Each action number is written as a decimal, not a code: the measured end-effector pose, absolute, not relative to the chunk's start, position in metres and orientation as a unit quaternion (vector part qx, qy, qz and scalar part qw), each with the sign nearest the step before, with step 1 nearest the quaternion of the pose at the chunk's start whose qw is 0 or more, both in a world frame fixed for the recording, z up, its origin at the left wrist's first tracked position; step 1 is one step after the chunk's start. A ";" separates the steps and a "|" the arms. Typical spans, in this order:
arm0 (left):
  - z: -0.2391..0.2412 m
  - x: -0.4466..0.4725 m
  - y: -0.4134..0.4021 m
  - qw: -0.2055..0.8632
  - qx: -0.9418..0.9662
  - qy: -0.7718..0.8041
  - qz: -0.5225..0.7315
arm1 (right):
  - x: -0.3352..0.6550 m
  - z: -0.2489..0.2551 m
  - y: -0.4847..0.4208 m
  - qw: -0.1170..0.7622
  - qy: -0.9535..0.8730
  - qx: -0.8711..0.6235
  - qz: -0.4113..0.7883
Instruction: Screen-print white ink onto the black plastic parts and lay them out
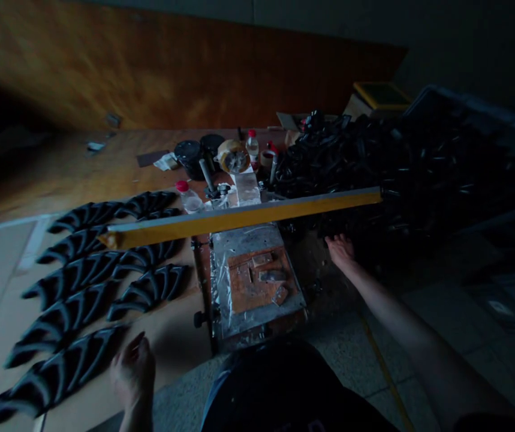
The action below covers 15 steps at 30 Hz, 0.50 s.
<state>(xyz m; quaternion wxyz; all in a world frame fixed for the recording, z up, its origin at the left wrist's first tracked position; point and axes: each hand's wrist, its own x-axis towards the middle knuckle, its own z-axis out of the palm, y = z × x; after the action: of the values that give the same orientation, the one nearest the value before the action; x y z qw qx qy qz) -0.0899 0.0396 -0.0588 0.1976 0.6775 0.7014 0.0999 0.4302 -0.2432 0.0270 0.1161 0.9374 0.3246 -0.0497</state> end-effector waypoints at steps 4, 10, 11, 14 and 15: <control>-0.047 -0.051 0.028 0.297 0.655 0.669 0.186 | 0.443 0.018 -0.251 0.133 0.337 0.932 -0.033; -0.028 -0.020 0.007 0.372 0.639 0.614 0.277 | 0.419 0.025 -0.251 0.057 0.425 0.903 0.036; -0.022 -0.014 0.005 0.386 0.630 0.609 0.290 | 0.408 0.025 -0.245 0.003 0.452 0.892 0.022; 0.006 0.013 0.006 0.414 0.616 0.584 0.329 | 0.363 0.020 -0.215 -0.188 0.546 0.815 -0.045; 0.018 0.025 0.009 0.425 0.615 0.567 0.347 | 0.347 0.016 -0.202 -0.239 0.578 0.778 -0.064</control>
<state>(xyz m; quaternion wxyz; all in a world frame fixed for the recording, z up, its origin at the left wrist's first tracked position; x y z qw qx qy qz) 0.0251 0.0092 0.0181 0.4247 0.6146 0.5671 0.3468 0.3470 -0.2025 0.0159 -0.2386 0.7775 0.5783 -0.0638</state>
